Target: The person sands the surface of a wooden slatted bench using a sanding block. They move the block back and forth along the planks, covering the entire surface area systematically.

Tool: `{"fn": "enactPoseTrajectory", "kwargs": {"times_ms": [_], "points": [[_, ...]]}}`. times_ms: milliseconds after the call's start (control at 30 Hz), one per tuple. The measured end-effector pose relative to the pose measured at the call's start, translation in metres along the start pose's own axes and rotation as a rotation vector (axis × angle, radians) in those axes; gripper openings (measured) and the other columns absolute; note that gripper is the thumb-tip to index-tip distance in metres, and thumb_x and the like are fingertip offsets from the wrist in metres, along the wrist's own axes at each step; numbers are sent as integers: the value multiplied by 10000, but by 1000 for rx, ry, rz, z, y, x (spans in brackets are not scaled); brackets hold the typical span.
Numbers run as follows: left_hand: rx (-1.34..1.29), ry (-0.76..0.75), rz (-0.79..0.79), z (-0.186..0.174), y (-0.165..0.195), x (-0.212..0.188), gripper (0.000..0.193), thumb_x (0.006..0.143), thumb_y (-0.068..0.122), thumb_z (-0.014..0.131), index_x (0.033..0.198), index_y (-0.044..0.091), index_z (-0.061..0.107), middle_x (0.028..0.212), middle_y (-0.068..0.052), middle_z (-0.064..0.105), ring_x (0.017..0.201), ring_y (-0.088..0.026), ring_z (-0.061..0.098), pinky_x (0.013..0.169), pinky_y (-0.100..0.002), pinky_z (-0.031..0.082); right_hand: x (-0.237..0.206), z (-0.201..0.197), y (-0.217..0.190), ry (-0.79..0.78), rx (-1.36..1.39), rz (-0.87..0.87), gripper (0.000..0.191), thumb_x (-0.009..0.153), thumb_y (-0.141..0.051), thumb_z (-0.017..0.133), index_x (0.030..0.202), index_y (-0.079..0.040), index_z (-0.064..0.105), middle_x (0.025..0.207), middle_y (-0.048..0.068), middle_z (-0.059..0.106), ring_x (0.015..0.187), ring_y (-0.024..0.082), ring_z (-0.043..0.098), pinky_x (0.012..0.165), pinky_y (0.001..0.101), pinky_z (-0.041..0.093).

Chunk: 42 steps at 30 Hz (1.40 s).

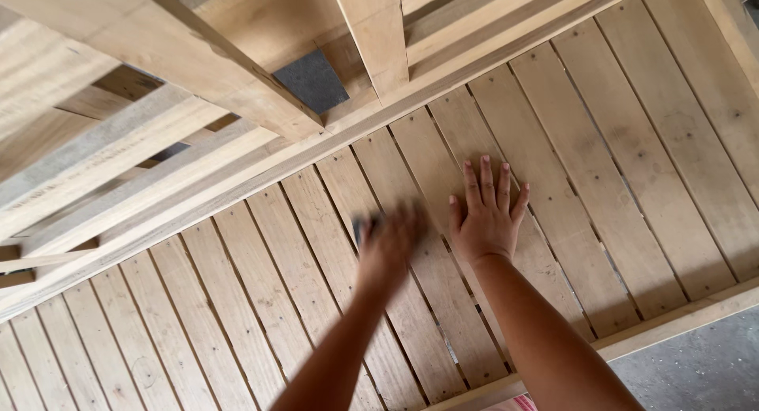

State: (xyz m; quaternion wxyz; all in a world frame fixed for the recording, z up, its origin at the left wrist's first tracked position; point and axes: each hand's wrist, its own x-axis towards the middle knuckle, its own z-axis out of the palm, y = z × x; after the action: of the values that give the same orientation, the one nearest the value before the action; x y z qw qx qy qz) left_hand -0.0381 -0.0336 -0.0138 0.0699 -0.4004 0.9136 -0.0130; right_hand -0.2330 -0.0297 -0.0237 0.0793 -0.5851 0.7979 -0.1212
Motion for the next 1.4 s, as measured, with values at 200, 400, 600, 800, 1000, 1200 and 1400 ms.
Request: {"fn": "enactPoseTrajectory", "kwargs": {"times_ms": [200,400,600,800,1000,1200,1400], "points": [[-229,-35,-246,7,-43,71,591,1052,130,447,1605,206,254,1673,-33,230,1546,-274,266,1218,-648,255,2,0,2,-5,-11,-16,645,1045,-472,328,1635,-215,284,1729,63,196,1590,337,116,1246,618,-32],[-449,-114,54,-47,35,-68,664,965,93,548,1550,196,250,1668,-4,220,1553,-258,202,1189,-707,180,6,-2,-2,16,9,-3,643,1052,-467,344,1646,-230,273,1728,46,204,1594,343,117,1249,623,-24],[-67,-146,-122,-4,-22,28,698,982,96,467,1597,154,141,1653,-71,249,1508,-275,241,1124,-702,227,3,1,1,8,-2,-6,652,1044,-467,350,1644,-223,276,1724,52,209,1587,349,119,1241,624,-24],[-462,-51,-350,13,-69,53,452,1167,245,426,1600,192,310,1679,-48,302,1575,-243,291,1306,-602,220,7,1,1,-1,-16,-15,649,1046,-473,340,1641,-221,270,1725,60,197,1587,341,115,1241,622,-33],[-394,-152,-73,-36,4,-95,644,1009,151,542,1579,268,268,1655,43,225,1546,-218,167,1206,-641,164,10,-1,-4,3,-9,5,659,1036,-481,317,1644,-233,253,1727,42,175,1589,333,103,1247,611,-40],[61,-53,-244,13,-70,12,636,1005,98,411,1606,159,212,1659,-122,271,1523,-300,298,1194,-607,247,8,4,0,10,-15,-12,659,1040,-478,315,1643,-220,254,1725,65,180,1584,347,102,1244,609,-42],[-262,38,-386,14,-82,24,547,1059,154,369,1602,153,302,1676,-73,276,1533,-264,248,1202,-613,164,11,2,-2,31,12,-34,660,1063,-476,321,1658,-197,262,1731,79,200,1596,358,113,1249,623,-36]]}}
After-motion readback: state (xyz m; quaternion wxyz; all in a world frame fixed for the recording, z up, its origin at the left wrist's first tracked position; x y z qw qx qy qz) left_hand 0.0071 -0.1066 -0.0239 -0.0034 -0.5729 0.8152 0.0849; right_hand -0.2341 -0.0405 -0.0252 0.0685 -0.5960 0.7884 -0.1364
